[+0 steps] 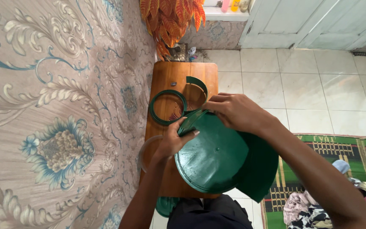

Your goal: The person assembles green plastic components on a wooden table. They fit a curved green plastic ring around a green plastic lid, then repeat the process with a second lid and ring, stacking the assembled units.

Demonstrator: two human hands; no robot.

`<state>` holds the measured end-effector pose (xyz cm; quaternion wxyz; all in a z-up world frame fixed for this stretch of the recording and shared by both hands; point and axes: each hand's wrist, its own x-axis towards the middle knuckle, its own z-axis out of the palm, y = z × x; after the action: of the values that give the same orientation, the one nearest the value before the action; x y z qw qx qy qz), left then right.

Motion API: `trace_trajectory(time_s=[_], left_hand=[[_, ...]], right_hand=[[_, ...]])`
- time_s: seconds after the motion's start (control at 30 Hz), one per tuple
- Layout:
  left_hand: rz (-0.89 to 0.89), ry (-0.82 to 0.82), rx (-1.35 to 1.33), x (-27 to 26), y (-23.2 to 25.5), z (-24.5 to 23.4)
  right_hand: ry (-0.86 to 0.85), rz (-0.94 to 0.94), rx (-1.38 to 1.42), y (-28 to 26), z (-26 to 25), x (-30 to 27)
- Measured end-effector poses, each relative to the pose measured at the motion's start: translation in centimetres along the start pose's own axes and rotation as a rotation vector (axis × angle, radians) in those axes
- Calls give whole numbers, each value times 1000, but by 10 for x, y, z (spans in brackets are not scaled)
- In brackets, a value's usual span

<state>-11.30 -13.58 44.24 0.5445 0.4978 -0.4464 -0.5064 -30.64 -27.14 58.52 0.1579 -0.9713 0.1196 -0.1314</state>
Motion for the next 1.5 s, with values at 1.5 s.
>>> trace_trajectory(time_s=[1.5], left_hand=[[-5,-10,55,9,27,-6]], right_hand=[[-500,516,813,101,-13,-26]])
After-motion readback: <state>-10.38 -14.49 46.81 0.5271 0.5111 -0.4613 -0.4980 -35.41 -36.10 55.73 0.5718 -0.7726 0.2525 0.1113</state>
